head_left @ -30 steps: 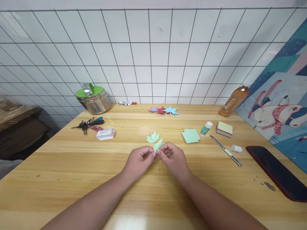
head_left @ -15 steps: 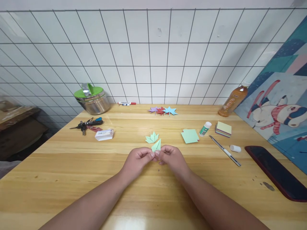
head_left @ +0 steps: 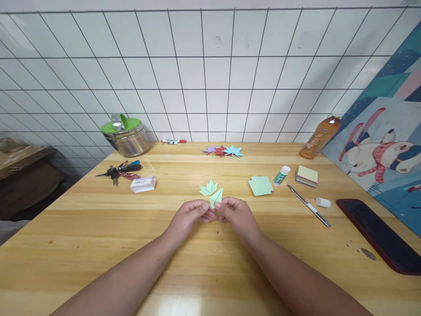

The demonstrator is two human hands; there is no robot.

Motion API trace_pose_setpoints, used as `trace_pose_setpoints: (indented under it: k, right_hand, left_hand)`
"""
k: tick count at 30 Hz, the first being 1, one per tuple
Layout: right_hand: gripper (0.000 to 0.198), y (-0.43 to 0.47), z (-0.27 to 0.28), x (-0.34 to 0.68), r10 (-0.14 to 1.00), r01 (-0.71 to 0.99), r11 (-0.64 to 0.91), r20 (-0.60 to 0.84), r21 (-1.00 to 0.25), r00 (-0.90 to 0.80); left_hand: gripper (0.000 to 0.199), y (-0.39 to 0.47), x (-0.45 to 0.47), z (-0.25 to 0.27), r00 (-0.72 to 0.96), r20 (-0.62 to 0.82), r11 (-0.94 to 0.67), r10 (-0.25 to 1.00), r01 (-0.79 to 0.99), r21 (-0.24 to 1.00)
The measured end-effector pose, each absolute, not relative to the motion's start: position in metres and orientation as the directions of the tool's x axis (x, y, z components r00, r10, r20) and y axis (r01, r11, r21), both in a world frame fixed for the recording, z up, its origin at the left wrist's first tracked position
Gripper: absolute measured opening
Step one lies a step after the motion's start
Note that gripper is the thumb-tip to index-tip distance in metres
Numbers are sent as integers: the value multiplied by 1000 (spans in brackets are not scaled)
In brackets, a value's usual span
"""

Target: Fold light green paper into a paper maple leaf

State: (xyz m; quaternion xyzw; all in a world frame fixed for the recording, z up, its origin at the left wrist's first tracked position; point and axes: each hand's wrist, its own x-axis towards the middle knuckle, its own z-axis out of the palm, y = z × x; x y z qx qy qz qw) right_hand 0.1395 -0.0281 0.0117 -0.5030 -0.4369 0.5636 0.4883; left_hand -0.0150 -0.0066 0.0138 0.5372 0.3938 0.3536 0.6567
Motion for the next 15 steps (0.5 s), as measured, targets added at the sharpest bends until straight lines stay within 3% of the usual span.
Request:
trace_pose_setpoints:
  k: [10, 15]
  right_hand:
    - [30, -29, 10, 138, 969, -135, -246, -247, -960, -14]
    - [30, -26, 8, 138, 979, -201, -201, -201, -959, -23]
  left_hand:
    - [16, -8, -13, 17, 354, 32, -116, 935, 221, 968]
    - [17, -6, -13, 13, 360, 77, -179, 930, 260, 949]
